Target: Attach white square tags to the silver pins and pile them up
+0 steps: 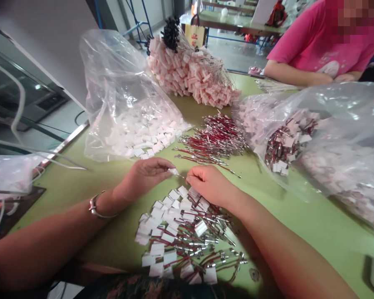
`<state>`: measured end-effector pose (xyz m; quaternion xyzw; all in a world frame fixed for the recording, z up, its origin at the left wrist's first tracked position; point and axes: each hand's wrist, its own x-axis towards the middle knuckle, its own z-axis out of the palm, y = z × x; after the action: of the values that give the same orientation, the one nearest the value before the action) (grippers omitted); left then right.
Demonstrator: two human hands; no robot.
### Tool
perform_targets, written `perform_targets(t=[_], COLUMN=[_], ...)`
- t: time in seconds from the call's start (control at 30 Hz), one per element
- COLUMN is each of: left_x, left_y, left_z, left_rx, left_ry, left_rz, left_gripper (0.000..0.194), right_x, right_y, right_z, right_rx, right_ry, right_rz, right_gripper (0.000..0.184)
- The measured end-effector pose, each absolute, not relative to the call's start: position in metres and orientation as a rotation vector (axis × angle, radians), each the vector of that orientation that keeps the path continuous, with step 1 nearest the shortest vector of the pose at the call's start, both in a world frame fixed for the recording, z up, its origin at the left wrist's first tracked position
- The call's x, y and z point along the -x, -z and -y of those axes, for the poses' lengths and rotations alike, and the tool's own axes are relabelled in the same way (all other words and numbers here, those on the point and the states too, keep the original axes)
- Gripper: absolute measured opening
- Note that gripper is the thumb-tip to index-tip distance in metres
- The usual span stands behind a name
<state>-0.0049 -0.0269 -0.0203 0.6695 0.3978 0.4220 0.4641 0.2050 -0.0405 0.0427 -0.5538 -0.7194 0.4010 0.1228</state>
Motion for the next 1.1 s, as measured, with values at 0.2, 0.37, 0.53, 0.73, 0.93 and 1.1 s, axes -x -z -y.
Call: perform_targets(t=[0.2, 0.37, 0.53, 0.73, 0.93, 1.1], left_x=[0.006, 0.003, 0.007, 0.008, 0.005, 0.002], left_y=[0.01, 0.011, 0.012, 0.009, 0.008, 0.013], left_z=[0.029, 0.029, 0.025, 0.023, 0.023, 0.027], left_rx=[-1.989, -2.103, -2.259, -2.235, -2.119, -2.069], left_ry=[-1.09, -1.15, -1.12, -1.096, -1.038, -1.001], left_rz=[-0.92, -1.016, -0.852, -0.815, -0.824, -0.88], left_gripper=[0.01, 0.008, 0.011, 0.01, 0.01, 0.011], right_x=[-0.205, -0.198, -0.198, -0.202, -0.205, -0.201], right_y=[-0.049, -0.051, -0.051, -0.051, -0.05, -0.045], right_z=[0.041, 0.045, 0.042, 0.04, 0.039, 0.043], right_rx=[1.734, 1.794, 1.829, 1.756, 1.746, 1.687], right_ry=[-1.378, -1.491, -1.6, -1.689, -1.714, -1.423], right_rz=[1.896, 1.713, 1.66, 1.591, 1.506, 1.784], right_gripper=[0.019, 0.019, 0.024, 0.023, 0.019, 0.019])
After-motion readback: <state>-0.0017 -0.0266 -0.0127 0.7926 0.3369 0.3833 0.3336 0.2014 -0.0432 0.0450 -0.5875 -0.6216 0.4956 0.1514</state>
